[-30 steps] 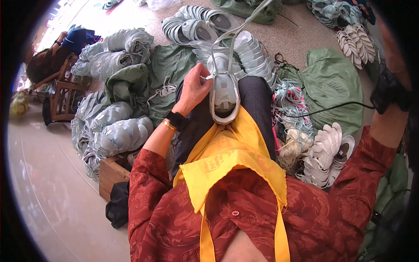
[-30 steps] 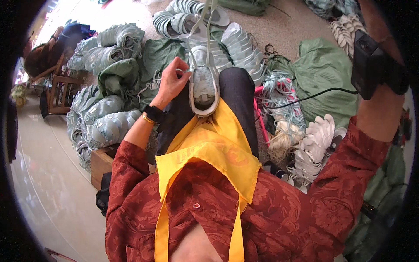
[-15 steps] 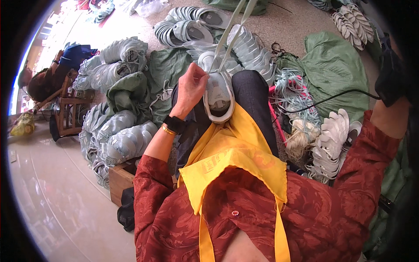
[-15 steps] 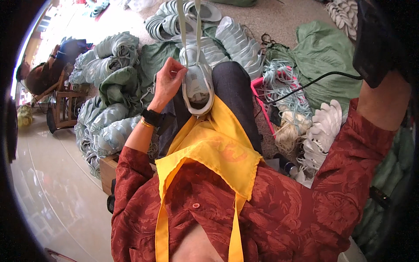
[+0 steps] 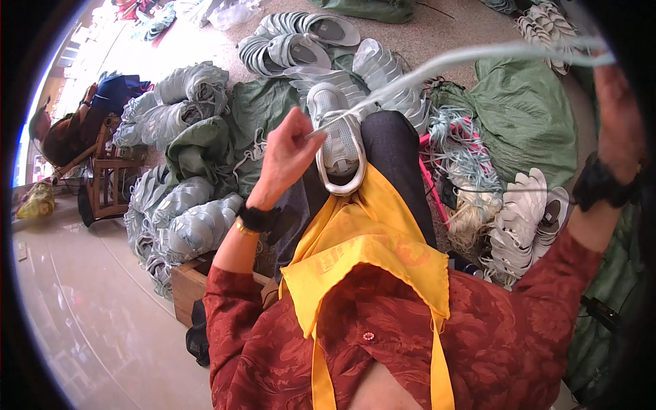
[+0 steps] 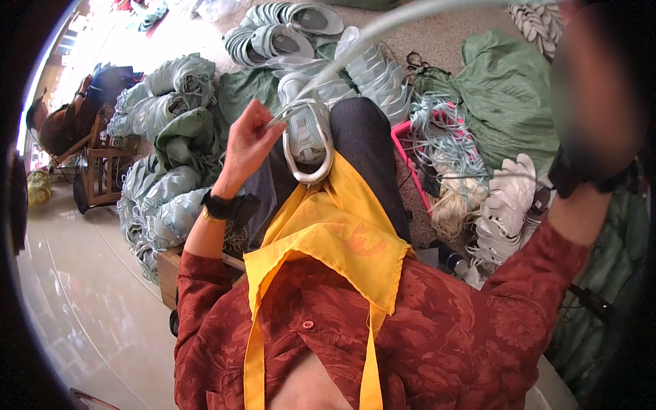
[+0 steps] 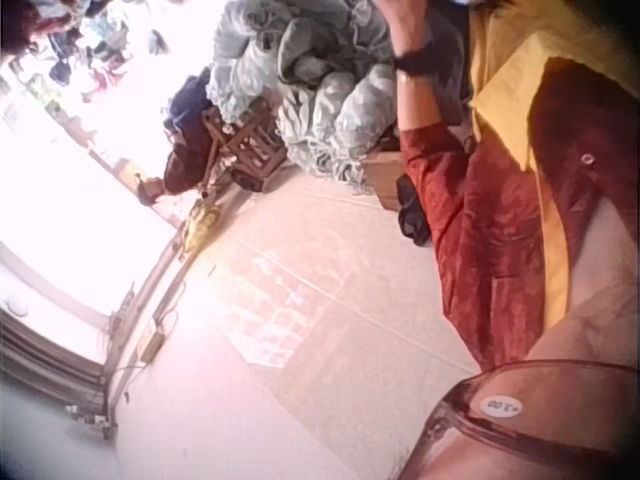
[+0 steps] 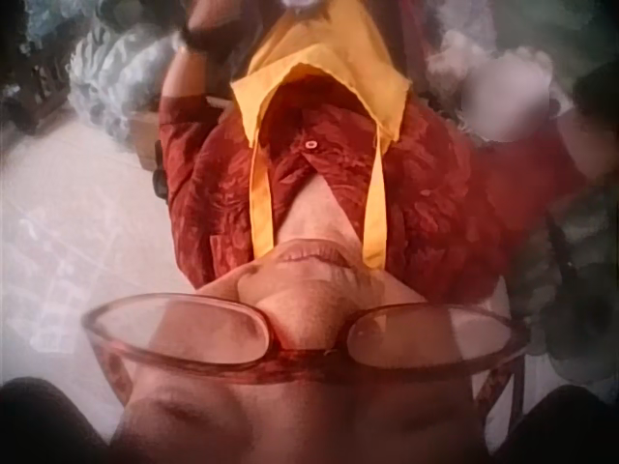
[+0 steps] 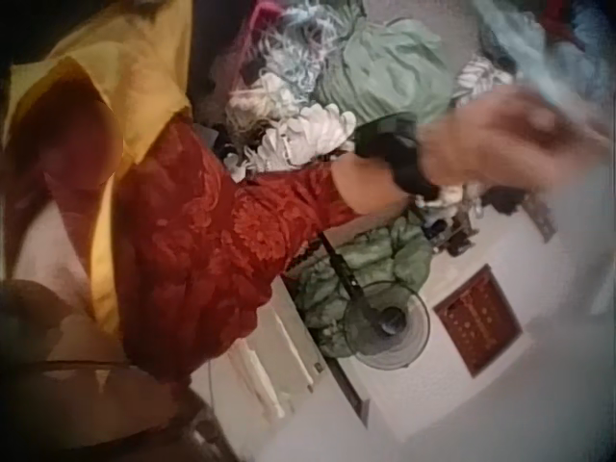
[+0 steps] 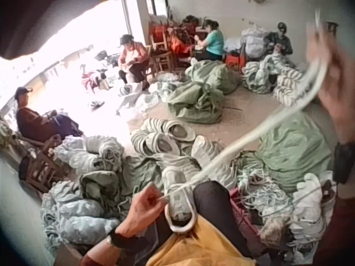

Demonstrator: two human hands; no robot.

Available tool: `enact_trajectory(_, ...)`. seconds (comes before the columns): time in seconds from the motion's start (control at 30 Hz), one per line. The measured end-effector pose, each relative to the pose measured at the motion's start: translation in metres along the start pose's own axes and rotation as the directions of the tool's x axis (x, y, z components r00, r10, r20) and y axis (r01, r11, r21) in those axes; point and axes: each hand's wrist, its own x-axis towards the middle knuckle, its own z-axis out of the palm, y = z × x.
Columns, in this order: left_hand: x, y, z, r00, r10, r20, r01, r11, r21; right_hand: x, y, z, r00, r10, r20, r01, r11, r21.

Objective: The person sits on the floor and laces a white sneaker resting on their lap. They thread the laces through the eyelets, pull them tight, and tie a bow knot to secure the shoe.

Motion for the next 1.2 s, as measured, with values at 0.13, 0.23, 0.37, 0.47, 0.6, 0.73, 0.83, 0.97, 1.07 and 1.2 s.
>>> enact_trajectory(0.13, -0.039, -0.009, -0.031, 0.996, -0.094, -0.005, 0.094, 0.995, 0.04, -0.053, 0.073, 0.047, 0.946, 0.304, 0.117, -0.317, 0.941, 0.12)
enact_trajectory(0.23, -0.057, -0.028, -0.045, 0.981, -0.195, 0.012, 0.195, 0.974, -0.118, -0.109, 0.119, 0.104, 0.853, 0.483, 0.199, -0.485, 0.874, -0.044)
enact_trajectory(0.37, -0.073, -0.027, -0.077, 0.93, -0.366, 0.034, 0.363, 0.896, -0.257, -0.149, 0.136, 0.194, 0.801, 0.458, 0.386, -0.483, 0.875, -0.036)
enact_trajectory(0.47, -0.09, -0.045, -0.107, 0.893, -0.448, -0.037, 0.401, 0.831, -0.385, -0.145, 0.13, 0.248, 0.8, 0.381, 0.463, -0.386, 0.918, -0.088)
enact_trajectory(0.6, -0.114, -0.083, -0.144, 0.779, -0.607, -0.158, 0.454, 0.719, -0.527, -0.143, 0.146, 0.29, 0.865, 0.07, 0.496, 0.025, 0.983, -0.181)
enact_trajectory(0.73, -0.143, -0.117, -0.166, 0.631, -0.706, -0.323, 0.586, 0.706, -0.399, -0.146, 0.154, 0.297, 0.829, 0.069, 0.555, 0.06, 0.976, -0.211)
enact_trajectory(0.83, -0.165, -0.149, -0.175, 0.622, -0.662, -0.418, 0.694, 0.714, -0.096, -0.15, 0.149, 0.289, 0.837, 0.073, 0.543, 0.003, 0.99, -0.138)
enact_trajectory(0.97, -0.159, -0.15, -0.161, 0.839, -0.345, -0.421, 0.525, 0.718, 0.458, -0.151, 0.134, 0.266, 0.763, 0.258, 0.592, -0.203, 0.966, -0.16)
enact_trajectory(1.07, -0.114, -0.115, -0.122, 0.9, -0.254, -0.353, 0.401, 0.799, 0.447, -0.145, 0.139, 0.267, 0.779, 0.261, 0.571, -0.19, 0.965, -0.183)
enact_trajectory(1.2, -0.053, -0.074, -0.063, 0.952, -0.197, -0.234, 0.233, 0.963, 0.138, -0.139, 0.147, 0.275, 0.778, 0.187, 0.599, -0.073, 0.975, -0.209)
